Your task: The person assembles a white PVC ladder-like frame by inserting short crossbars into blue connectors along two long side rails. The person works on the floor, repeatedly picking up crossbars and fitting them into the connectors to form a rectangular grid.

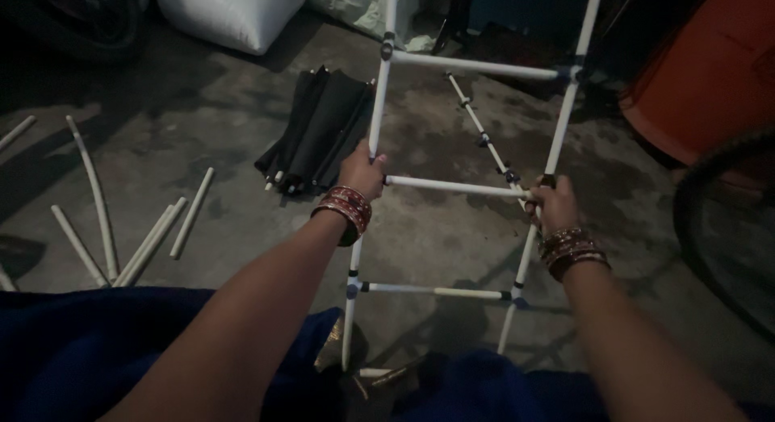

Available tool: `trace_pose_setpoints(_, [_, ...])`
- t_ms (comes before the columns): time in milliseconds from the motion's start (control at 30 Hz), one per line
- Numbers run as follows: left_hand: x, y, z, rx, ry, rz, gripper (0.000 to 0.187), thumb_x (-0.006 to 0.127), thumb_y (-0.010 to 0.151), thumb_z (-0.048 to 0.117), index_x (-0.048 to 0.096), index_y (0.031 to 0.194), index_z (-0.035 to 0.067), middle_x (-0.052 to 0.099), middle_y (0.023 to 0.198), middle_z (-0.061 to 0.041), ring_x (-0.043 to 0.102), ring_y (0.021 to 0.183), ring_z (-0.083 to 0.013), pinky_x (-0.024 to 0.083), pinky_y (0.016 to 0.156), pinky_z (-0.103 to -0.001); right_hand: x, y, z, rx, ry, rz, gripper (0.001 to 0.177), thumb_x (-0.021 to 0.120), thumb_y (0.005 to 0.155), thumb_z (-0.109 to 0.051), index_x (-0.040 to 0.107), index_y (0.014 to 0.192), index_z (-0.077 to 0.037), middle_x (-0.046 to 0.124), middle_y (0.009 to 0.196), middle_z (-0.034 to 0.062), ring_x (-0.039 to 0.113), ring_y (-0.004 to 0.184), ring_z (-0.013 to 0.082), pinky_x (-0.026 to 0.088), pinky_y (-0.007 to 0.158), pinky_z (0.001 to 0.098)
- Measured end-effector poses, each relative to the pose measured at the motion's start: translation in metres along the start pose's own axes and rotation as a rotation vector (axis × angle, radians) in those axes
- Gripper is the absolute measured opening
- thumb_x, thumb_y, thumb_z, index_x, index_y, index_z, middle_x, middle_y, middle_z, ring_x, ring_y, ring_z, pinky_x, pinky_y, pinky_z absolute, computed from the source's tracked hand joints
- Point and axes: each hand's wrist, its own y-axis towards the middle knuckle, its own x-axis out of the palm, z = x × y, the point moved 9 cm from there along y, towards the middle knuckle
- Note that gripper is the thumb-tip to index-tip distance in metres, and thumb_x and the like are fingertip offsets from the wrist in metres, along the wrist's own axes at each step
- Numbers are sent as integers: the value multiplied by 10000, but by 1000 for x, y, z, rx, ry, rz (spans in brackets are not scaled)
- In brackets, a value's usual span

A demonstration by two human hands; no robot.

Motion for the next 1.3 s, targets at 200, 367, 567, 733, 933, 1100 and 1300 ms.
trace_pose_setpoints(200, [0, -21, 0, -64, -31, 2, 256, 606, 1000, 220, 567, 1190, 52, 722, 833, -167, 724, 618, -255, 537, 530, -418, -5, -33, -14, -34, 16, -41, 185, 560, 919, -44, 492, 1081, -103, 596, 757, 44, 565, 545, 135, 445, 439, 275])
trace_pose_setpoints(367, [-13, -37, -7, -28, -111, 4, 181, 593, 995, 190, 555, 1135, 81, 716, 799, -149, 734, 612, -241, 547, 528, -399, -9, -48, 1, 16, -6, -7, 101, 580, 955, -150, 550, 1042, -107, 631, 756, 31, 573, 549, 116, 406, 425, 265])
trace_pose_setpoints(567, [-28, -49, -26, -79, -136, 61, 155, 610, 977, 176, 574, 1082, 68, 707, 787, -143, 726, 622, -251, 556, 529, -399, -22, -78, 113, -34, -302, -84, 415, 538, 1031, -431, 625, 861, -63, 646, 781, 38, 574, 656, 125, 448, 575, 284])
trace_pose_setpoints(733, [-38, -47, -36, -29, -215, 128, 159, 630, 961, 175, 591, 1066, 61, 701, 785, -134, 743, 659, -249, 575, 555, -401, -13, -88, 190, 104, -123, -329, 539, 475, 1028, -445, 633, 752, -10, 641, 677, 107, 599, 577, 215, 519, 553, 392])
trace_pose_setpoints(933, [-50, -9, -9, 65, -212, 177, 175, 610, 957, 179, 562, 1088, 74, 690, 799, -148, 742, 685, -296, 567, 583, -432, 2, -42, 151, 30, -343, -161, 477, 448, 1061, -343, 607, 812, 32, 664, 726, 172, 632, 617, 262, 512, 587, 422])
trace_pose_setpoints(1100, [-80, 44, 36, 361, -171, 316, 113, 616, 941, 149, 603, 1022, 71, 736, 801, -173, 751, 773, -319, 571, 698, -454, 47, 23, 95, -169, -304, -70, 353, 507, 1081, -331, 561, 1048, 16, 693, 903, 147, 659, 777, 232, 529, 692, 401])
trace_pose_setpoints(1300, [-107, 135, 58, 256, -279, 268, 193, 593, 949, 241, 587, 1057, 82, 732, 831, -193, 762, 799, -367, 576, 705, -476, 111, 106, 37, -174, -386, -23, 376, 431, 1145, -309, 494, 1060, 52, 683, 941, 181, 671, 806, 282, 555, 713, 449])
